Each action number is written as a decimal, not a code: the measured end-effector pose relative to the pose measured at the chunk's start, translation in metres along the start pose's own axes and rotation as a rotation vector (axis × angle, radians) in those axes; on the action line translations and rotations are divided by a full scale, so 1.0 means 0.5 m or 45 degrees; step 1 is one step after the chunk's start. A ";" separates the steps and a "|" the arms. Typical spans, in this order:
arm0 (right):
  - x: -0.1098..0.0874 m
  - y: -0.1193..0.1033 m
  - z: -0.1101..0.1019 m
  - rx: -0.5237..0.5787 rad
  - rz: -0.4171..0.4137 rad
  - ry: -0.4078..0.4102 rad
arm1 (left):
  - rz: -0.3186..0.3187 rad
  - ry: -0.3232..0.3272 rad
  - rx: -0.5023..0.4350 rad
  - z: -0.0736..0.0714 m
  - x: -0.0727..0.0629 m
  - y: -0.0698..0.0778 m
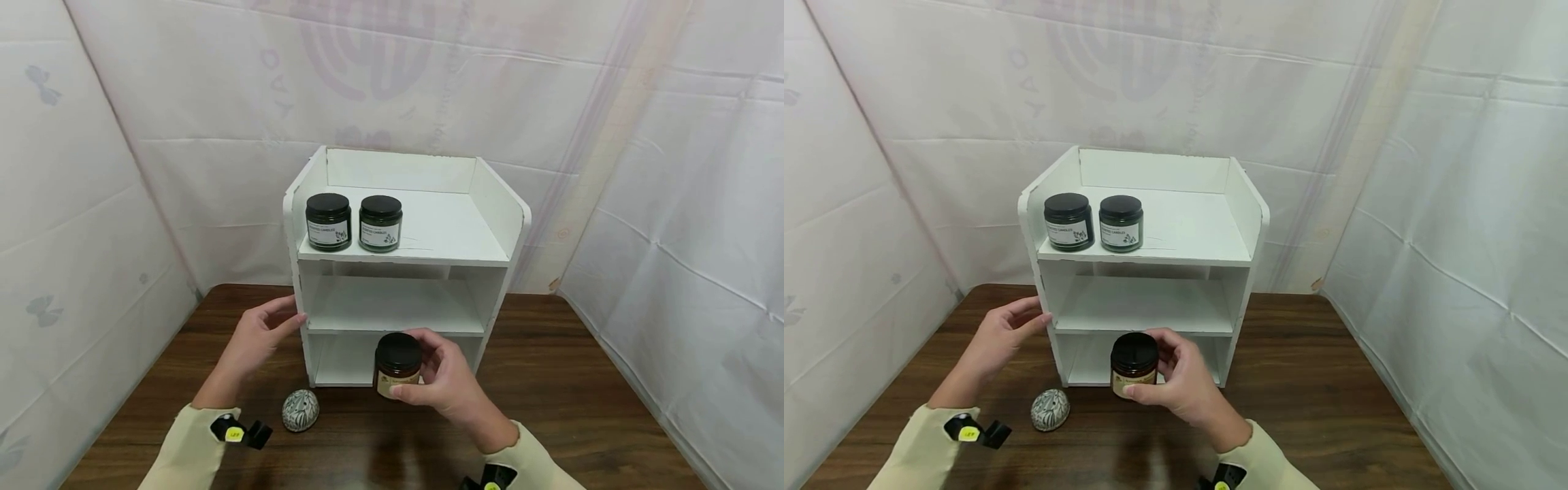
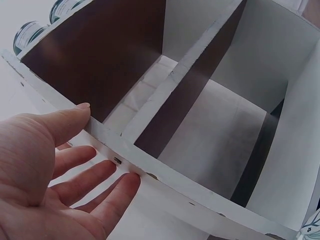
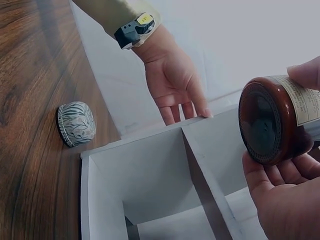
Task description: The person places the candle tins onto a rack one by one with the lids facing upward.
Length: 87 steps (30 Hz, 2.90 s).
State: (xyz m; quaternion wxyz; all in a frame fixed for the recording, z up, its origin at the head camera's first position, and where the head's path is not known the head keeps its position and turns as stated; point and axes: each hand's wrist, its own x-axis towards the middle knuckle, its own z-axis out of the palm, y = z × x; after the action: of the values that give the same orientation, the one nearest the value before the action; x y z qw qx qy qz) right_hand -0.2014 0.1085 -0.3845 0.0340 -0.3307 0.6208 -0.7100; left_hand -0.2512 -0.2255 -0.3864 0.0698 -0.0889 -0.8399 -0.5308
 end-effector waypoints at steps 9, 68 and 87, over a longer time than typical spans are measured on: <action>-0.004 -0.032 -0.012 -0.091 0.018 -0.040 | -0.012 -0.002 -0.011 0.005 0.001 0.002; 0.080 -0.217 -0.055 -0.549 0.115 -0.015 | -0.013 0.006 0.031 -0.001 -0.003 0.007; 0.125 -0.253 -0.071 -0.568 0.160 0.053 | -0.012 -0.001 0.040 -0.004 -0.002 0.004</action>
State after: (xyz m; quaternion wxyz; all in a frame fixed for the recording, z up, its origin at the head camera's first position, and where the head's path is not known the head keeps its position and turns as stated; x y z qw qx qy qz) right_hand -0.2225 0.1391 -0.2437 -0.0088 -0.2760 0.7823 -0.5584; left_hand -0.2497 -0.2264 -0.3839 0.0682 -0.0840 -0.8487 -0.5177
